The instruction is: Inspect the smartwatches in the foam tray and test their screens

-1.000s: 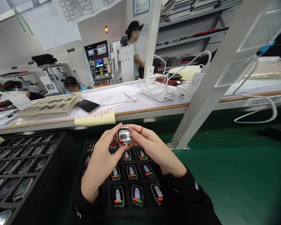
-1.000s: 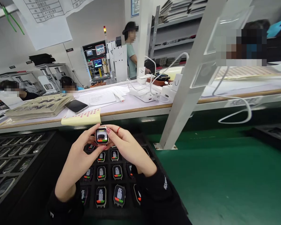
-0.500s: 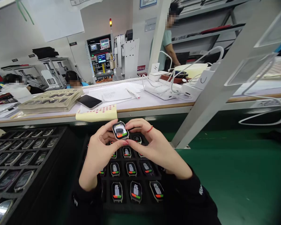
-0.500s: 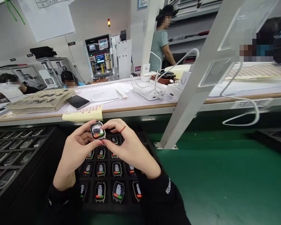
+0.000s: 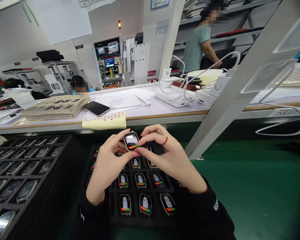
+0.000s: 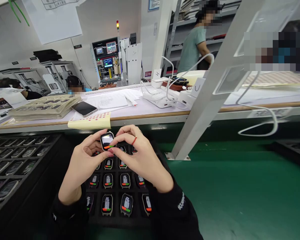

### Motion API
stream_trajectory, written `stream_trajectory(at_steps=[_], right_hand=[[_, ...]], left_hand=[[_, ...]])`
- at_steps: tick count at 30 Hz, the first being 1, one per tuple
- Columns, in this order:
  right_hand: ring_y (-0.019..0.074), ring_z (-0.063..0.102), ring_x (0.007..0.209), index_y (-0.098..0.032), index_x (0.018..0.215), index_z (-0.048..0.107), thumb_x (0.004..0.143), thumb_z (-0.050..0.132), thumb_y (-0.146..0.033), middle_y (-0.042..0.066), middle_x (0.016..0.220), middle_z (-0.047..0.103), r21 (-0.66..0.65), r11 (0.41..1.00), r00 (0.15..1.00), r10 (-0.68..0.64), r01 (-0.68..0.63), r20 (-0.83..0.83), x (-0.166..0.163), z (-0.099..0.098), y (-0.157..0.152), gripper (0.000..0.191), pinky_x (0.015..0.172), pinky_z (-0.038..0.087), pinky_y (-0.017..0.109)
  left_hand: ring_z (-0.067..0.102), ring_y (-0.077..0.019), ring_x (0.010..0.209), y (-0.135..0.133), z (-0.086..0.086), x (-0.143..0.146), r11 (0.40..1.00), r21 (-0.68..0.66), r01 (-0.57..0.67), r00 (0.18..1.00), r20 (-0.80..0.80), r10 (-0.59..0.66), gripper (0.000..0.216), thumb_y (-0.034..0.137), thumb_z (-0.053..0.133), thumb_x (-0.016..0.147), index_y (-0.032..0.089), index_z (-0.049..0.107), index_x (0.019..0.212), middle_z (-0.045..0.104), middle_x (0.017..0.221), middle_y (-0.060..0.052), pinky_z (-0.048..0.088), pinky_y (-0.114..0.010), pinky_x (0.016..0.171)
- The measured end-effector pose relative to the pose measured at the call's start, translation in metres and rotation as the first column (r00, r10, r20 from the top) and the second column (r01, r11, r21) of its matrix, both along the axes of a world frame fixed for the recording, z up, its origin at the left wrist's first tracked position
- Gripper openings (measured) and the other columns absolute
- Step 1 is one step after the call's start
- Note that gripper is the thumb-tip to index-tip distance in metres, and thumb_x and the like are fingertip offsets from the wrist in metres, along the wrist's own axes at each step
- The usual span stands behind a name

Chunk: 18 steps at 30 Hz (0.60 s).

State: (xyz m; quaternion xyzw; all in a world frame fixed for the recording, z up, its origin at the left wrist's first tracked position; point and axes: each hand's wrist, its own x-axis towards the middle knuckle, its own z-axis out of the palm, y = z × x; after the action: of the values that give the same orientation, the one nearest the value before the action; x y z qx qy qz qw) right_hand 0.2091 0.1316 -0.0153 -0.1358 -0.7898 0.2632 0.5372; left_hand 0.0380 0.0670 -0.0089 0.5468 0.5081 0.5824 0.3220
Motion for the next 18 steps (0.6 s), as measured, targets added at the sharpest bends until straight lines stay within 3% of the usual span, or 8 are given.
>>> stream_trajectory(at_steps=[8, 15, 18], right_hand=[[0.0215, 0.055, 0.096, -0.022, 0.093, 0.07, 0.093, 0.064, -0.007, 0.003, 0.1, 0.053, 0.065, 0.998, 0.997, -0.024, 0.019, 0.068, 0.0035, 0.0033, -0.004, 0.016, 0.084, 0.043, 0.033], [0.0223, 0.054, 0.094, -0.021, 0.092, 0.061, 0.094, 0.056, -0.004, 0.004, 0.1, 0.054, 0.105, 0.991, 0.991, -0.092, 0.082, 0.098, 0.0041, 0.0029, -0.0051, 0.018, 0.084, 0.042, 0.035], [0.0228, 0.054, 0.096, -0.021, 0.092, 0.061, 0.094, 0.057, -0.005, 0.003, 0.101, 0.053, 0.095, 0.993, 0.988, -0.085, 0.073, 0.127, 0.0077, 0.0033, -0.0049, 0.017, 0.084, 0.042, 0.036]], left_hand=[[0.067, -0.0159, 0.075, -0.0004, 0.0019, -0.0041, 0.999, -0.037, -0.005, 0.998, 0.067, 0.007, 0.069, 0.023, 0.089, 0.062, 0.022, 0.069, 0.128, 0.067, 0.088, -0.002, 0.059, -0.029, 0.076], [0.064, -0.01, 0.073, 0.0015, -0.0041, -0.0015, 0.998, 0.049, -0.027, 0.992, -0.12, 0.033, 0.058, 0.015, 0.084, 0.069, 0.033, 0.072, 0.123, 0.063, 0.09, 0.002, 0.057, -0.021, 0.071], [0.065, -0.0113, 0.072, 0.0017, -0.0035, -0.002, 1.0, -0.003, -0.016, 0.997, -0.07, 0.016, 0.061, 0.018, 0.086, 0.068, 0.03, 0.07, 0.125, 0.064, 0.087, 0.002, 0.057, -0.022, 0.07]])
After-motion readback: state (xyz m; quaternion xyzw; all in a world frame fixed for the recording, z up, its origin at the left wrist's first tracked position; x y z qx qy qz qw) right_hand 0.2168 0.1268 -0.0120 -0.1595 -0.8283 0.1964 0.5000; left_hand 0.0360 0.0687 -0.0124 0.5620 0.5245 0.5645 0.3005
